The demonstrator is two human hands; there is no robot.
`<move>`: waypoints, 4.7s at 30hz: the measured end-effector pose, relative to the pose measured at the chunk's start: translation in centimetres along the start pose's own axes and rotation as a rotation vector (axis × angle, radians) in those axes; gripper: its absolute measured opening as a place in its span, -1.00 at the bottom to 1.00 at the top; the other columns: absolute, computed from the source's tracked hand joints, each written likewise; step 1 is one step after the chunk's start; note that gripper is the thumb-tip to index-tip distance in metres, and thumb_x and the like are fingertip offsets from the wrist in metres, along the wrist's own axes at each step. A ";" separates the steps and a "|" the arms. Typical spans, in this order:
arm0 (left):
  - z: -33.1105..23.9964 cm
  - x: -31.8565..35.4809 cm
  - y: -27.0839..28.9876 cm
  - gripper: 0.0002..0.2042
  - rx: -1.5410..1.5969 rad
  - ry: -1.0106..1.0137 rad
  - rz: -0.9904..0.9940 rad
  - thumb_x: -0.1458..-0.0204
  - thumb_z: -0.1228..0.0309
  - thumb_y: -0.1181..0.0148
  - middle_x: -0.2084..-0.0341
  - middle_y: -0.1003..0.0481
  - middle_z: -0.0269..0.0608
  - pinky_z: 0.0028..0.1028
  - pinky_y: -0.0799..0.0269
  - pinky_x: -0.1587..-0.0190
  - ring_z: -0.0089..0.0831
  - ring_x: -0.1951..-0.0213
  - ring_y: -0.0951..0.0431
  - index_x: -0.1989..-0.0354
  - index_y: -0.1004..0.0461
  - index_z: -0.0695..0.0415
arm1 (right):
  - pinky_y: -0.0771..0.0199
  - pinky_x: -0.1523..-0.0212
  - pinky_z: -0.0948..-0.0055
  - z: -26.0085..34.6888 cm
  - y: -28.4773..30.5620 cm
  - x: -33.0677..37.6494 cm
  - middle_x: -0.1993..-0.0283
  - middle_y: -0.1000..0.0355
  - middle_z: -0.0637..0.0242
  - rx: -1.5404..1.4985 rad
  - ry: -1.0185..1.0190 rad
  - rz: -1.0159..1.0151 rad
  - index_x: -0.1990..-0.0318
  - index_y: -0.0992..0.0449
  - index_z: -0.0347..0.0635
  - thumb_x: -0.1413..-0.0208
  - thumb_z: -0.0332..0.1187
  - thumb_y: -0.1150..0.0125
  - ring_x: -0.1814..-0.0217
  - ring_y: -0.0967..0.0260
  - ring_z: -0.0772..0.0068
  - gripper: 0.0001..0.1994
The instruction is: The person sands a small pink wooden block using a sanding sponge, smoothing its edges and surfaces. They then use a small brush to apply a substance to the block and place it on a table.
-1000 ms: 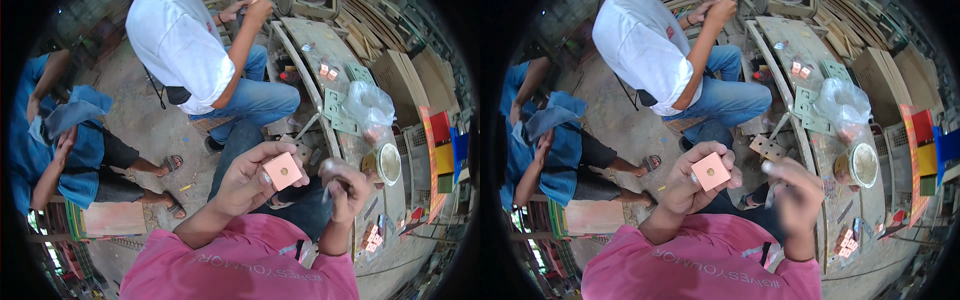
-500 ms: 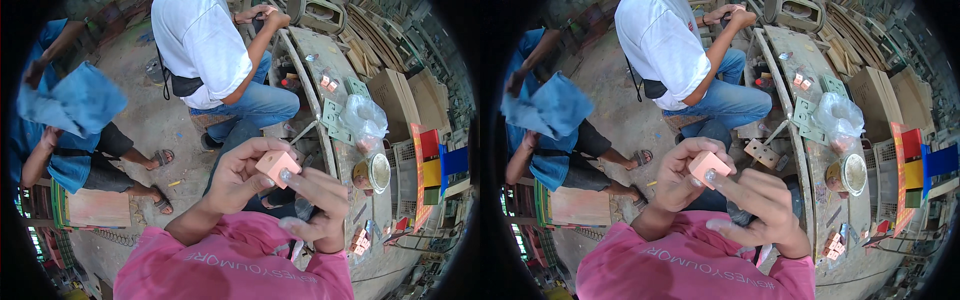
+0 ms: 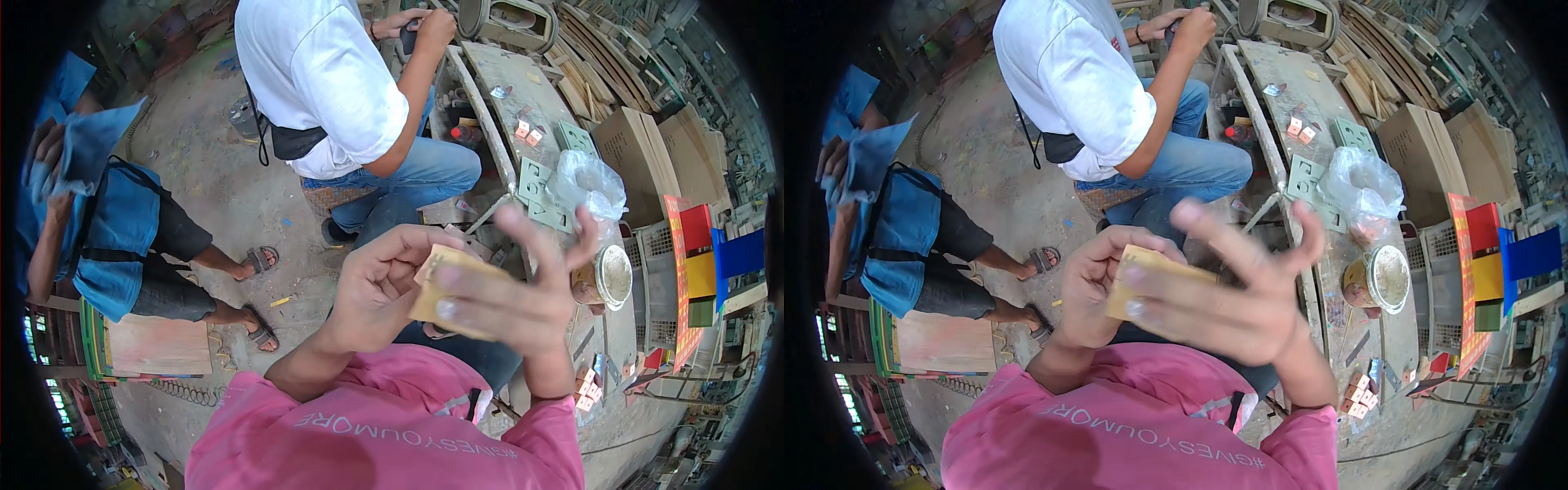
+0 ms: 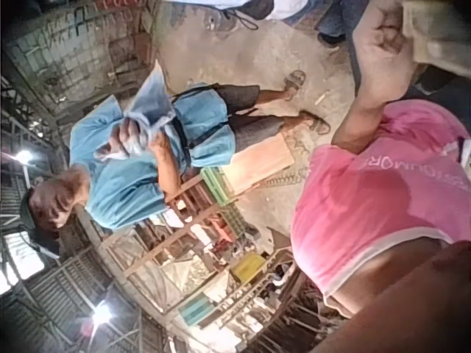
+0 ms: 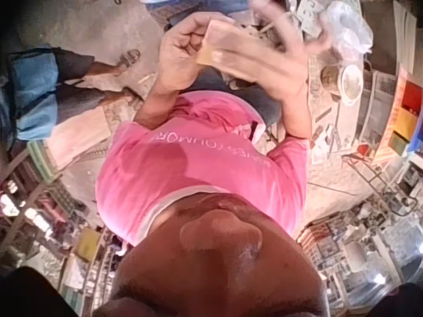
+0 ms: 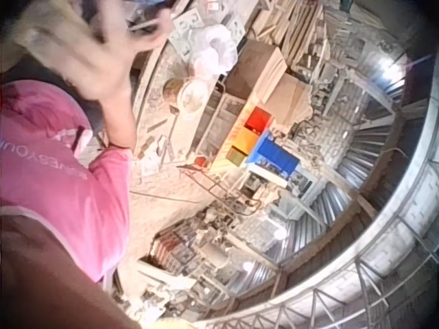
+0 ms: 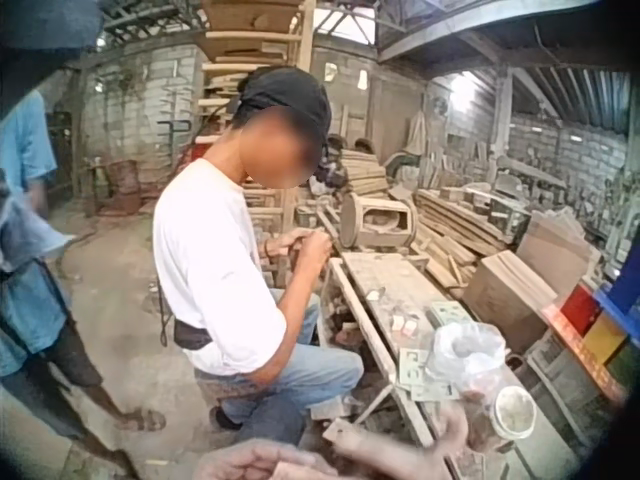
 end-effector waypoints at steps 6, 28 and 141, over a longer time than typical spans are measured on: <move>0.3 0.2 0.5 -0.56 -0.083 -0.106 0.103 0.01 0.63 -0.26 -0.01 -0.42 0.04 -0.48 -0.48 0.03 -0.37 0.01 -0.51 -0.07 -0.31 0.34 | 0.53 -0.36 -0.08 -2.3 -0.1 1.0 0.12 -0.58 0.66 -0.027 -0.100 -0.119 0.29 -0.68 0.20 0.04 -0.27 -0.14 -0.27 -0.31 0.10 -0.80; 2.1 -1.9 0.0 -0.49 -0.082 -0.326 -0.016 0.19 0.69 -0.39 0.05 -0.43 -0.11 -0.42 -0.45 -0.04 -0.40 0.00 -0.49 0.01 -0.34 0.30 | 0.63 -0.35 -0.23 -1.8 -1.5 5.2 0.20 -0.61 0.54 -0.074 -0.247 -0.270 0.36 -0.67 0.12 0.24 -0.23 -0.31 -0.31 -0.19 -0.26 -0.80; 13.3 -3.1 -8.5 -0.47 -0.321 0.192 0.288 -0.02 0.42 -0.26 0.02 -0.41 -0.06 -0.46 -0.38 -0.04 -0.37 0.03 -0.47 -0.14 -0.26 0.39 | 0.46 -0.31 -0.15 -4.9 5.9 17.3 0.17 -0.60 0.50 0.032 -0.653 -0.495 0.25 -0.67 0.07 0.02 -0.51 -0.10 -0.11 -0.46 0.07 -0.74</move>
Point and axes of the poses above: each hand's wrist, its own x-axis away from the middle knuckle, its own y-axis out of the back of the hand, z = x × y, the point moved 7 cm from there along -x, towards the middle knuckle
